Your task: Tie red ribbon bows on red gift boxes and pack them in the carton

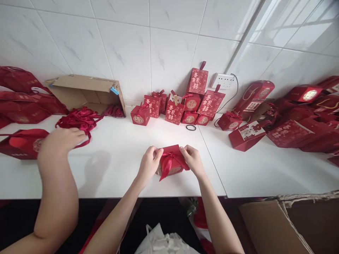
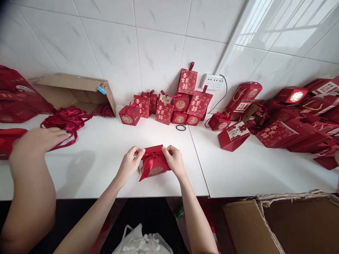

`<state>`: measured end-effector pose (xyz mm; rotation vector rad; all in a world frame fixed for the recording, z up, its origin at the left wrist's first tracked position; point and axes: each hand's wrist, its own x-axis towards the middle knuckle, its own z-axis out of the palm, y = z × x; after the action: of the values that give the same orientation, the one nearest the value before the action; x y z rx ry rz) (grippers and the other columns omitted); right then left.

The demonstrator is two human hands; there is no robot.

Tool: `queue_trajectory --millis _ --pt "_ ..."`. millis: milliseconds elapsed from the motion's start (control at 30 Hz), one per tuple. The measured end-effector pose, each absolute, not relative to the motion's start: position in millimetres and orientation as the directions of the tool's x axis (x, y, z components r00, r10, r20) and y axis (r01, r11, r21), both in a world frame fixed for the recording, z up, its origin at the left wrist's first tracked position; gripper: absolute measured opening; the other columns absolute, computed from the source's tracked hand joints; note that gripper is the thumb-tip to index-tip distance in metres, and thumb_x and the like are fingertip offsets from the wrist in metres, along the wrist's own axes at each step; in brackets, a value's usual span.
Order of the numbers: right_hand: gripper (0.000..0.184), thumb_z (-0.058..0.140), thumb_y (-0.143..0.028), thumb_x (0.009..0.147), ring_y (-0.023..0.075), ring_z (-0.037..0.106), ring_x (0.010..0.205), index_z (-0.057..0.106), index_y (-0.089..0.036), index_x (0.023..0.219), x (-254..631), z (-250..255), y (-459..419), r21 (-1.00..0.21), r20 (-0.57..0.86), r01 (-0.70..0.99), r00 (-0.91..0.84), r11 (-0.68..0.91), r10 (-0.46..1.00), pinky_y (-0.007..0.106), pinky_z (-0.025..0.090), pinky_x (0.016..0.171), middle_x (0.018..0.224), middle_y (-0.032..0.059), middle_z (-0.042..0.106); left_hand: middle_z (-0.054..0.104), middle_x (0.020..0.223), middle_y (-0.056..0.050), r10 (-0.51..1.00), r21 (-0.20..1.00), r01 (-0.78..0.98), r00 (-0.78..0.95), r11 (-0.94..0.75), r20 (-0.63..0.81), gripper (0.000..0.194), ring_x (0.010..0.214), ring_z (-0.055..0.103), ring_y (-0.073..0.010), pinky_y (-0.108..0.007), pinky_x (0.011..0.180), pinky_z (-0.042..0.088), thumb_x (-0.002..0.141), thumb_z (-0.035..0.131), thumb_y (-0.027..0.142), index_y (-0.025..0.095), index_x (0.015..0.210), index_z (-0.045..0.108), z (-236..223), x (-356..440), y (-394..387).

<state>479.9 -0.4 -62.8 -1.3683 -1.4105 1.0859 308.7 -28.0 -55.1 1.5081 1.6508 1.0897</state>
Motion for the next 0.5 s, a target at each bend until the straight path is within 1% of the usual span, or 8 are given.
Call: queue_trajectory --millis 133,233,367,500 --pt "0.042 0.053 -0.053 0.078 0.0078 0.026 0.046 0.035 -0.021 0.057 478 -70 -3 -0.994 -0.05 0.1 0.007 -0.05 0.999 0.022 0.022 0.043 0.051 -0.0067 0.032 0.041 0.054 0.006 0.983 0.915 0.395 -0.184 0.087 -0.014 0.036 0.045 0.04 -0.0104 -0.022 0.046 0.033 0.086 0.039 0.05 0.022 0.064 0.037 -59 316 -37" --pt "0.043 0.054 -0.053 0.077 0.0075 0.025 0.046 0.034 -0.021 0.057 476 -75 -3 -0.998 -0.052 0.041 0.037 -0.053 0.998 0.022 0.022 0.043 0.051 -0.0068 0.032 0.038 0.053 0.006 0.979 0.922 0.378 -0.206 0.081 -0.001 0.035 0.046 0.038 -0.0098 -0.022 0.048 0.032 0.087 0.04 0.046 0.021 0.063 0.034 -62 321 -39" --pt "0.044 0.054 -0.054 0.077 0.0079 0.027 0.049 0.034 -0.02 0.057 475 -81 -4 -1.0 -0.025 0.011 0.063 -0.026 0.998 0.022 0.025 0.045 0.053 -0.0062 0.033 0.037 0.054 0.006 0.971 0.928 0.367 -0.235 0.054 0.037 0.034 0.049 0.038 -0.01 -0.022 0.05 0.032 0.087 0.042 0.042 0.021 0.062 0.033 -66 323 -38" --pt "0.044 0.053 -0.055 0.077 0.0083 0.029 0.05 0.034 -0.021 0.058 475 -83 -6 -1.0 -0.01 0.021 0.075 -0.011 0.997 0.022 0.027 0.046 0.054 -0.0057 0.033 0.034 0.053 0.006 0.974 0.939 0.336 -0.227 0.066 0.013 0.035 0.048 0.035 -0.0099 -0.023 0.048 0.031 0.086 0.042 0.042 0.021 0.06 0.031 -67 321 -36"
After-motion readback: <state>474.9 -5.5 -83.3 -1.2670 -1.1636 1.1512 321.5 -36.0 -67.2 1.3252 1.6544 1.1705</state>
